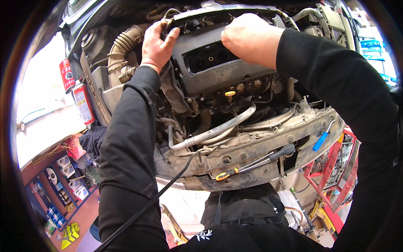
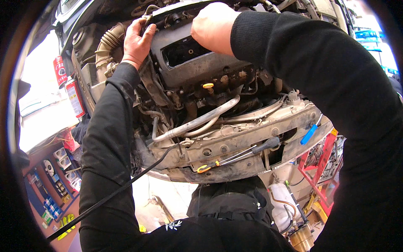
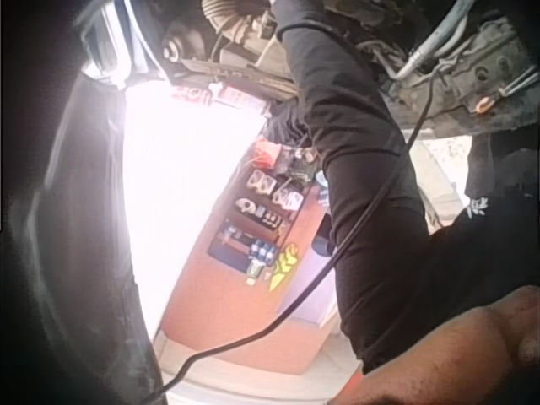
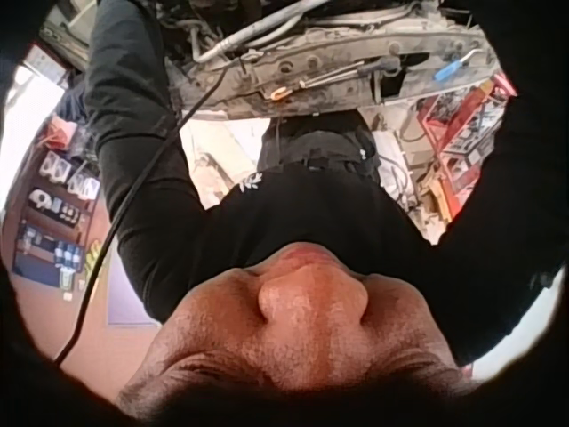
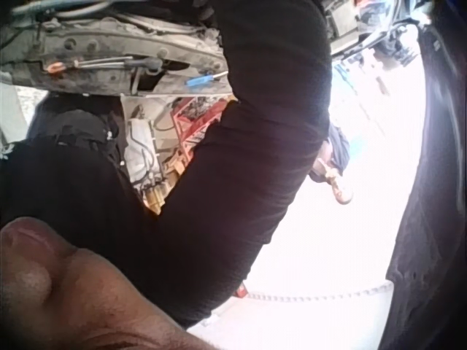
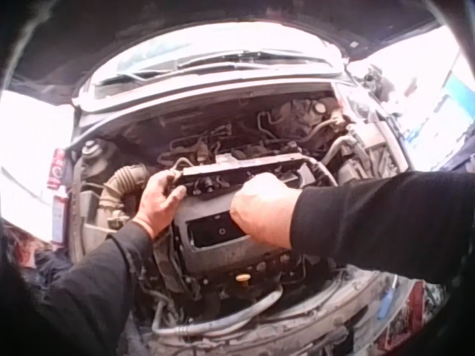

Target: The person removes a valve cover from a car engine, then installs a new valve cover and secures it with bolts using a socket wrench. The person works under the hood of a car in a garage.

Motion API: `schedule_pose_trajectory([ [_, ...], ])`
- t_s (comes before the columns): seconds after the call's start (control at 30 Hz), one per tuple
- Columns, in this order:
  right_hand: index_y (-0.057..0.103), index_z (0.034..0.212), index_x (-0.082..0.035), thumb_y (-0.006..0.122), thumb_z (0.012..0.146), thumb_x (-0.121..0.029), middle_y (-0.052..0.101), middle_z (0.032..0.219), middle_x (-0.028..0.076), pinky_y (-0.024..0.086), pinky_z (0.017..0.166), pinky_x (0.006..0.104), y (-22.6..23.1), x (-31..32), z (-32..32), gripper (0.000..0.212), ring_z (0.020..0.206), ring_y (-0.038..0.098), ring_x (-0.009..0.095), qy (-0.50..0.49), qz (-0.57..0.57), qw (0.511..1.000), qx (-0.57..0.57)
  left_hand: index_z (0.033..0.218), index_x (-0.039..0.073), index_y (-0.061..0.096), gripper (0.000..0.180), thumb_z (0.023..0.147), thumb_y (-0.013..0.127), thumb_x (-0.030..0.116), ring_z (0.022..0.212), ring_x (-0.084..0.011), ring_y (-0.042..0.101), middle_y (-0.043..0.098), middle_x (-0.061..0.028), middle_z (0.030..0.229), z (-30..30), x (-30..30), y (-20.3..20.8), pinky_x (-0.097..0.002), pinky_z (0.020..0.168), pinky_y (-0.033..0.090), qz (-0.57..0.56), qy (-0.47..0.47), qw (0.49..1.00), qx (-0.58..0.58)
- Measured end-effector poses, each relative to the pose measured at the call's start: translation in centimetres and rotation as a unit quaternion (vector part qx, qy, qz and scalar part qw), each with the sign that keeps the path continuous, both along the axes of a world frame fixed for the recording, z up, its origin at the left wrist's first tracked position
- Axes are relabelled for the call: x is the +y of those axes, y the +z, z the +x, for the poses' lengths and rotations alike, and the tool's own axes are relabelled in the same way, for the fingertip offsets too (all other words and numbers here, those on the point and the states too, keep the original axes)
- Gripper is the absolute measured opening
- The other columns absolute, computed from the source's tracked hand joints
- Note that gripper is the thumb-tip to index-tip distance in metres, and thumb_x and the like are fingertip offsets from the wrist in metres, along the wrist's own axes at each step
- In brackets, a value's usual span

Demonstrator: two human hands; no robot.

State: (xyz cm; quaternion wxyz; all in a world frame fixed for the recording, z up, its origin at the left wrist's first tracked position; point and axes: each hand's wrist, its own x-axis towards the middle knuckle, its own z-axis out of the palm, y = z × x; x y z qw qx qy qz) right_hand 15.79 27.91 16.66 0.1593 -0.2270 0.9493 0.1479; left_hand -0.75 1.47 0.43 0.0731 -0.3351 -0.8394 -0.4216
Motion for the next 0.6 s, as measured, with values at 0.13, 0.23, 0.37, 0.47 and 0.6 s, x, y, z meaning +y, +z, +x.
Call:
schedule_pose_trajectory([
  [0.13,0.087,0.092,-0.006,0.081,0.089,-0.008,0.083,0.090,0.016,0.069,0.086,0.0417,-0.2,0.1,0.2,0.007,0.089,0.084,0.032,-0.055,0.007,0.998,0.005,0.135,0.002,0.075,0.064,0.102,0.082,0.056,0.130,-0.0402,0.068,0.075,-0.0211,0.133,-0.1,0.0,0.0,-0.0468,0.115,0.053,-0.010,0.005,1.000,-0.001],
  [0.23,0.087,0.093,-0.006,0.082,0.087,-0.007,0.084,0.091,0.016,0.069,0.086,0.0420,-0.6,0.1,0.0,0.008,0.089,0.084,0.032,-0.092,0.023,0.995,-0.028,0.136,0.002,0.075,0.064,0.101,0.082,0.056,0.130,-0.0399,0.068,0.075,-0.0214,0.134,-0.1,0.0,-0.3,-0.0467,0.116,0.053,-0.011,0.016,1.000,0.004],
  [0.37,0.086,0.090,-0.005,0.080,0.087,-0.006,0.083,0.091,0.018,0.069,0.086,0.0427,-1.0,0.8,-0.6,0.007,0.089,0.084,0.034,-0.035,-0.004,0.999,-0.015,0.136,0.002,0.075,0.065,0.101,0.082,0.057,0.131,-0.0396,0.068,0.073,-0.0215,0.136,-0.4,-0.2,-0.7,-0.0462,0.117,0.053,0.006,0.001,1.000,0.004],
  [0.47,0.083,0.087,-0.003,0.079,0.085,-0.007,0.082,0.088,0.020,0.069,0.084,0.0449,-1.2,1.2,-0.8,0.005,0.088,0.084,0.037,-0.016,-0.045,0.999,0.024,0.137,0.003,0.074,0.067,0.101,0.083,0.058,0.131,-0.0391,0.067,0.072,-0.0211,0.137,-0.6,-0.2,-1.0,-0.0457,0.117,0.053,0.005,-0.001,1.000,-0.006],
  [0.6,0.084,0.087,-0.002,0.078,0.085,-0.007,0.082,0.088,0.020,0.069,0.082,0.0451,-0.8,1.4,-0.7,0.008,0.087,0.084,0.037,-0.021,0.019,0.999,-0.028,0.139,0.003,0.074,0.068,0.100,0.084,0.058,0.130,-0.0382,0.068,0.072,-0.0208,0.136,-0.6,-0.1,-1.2,-0.0452,0.116,0.054,0.007,0.007,1.000,-0.009],
])
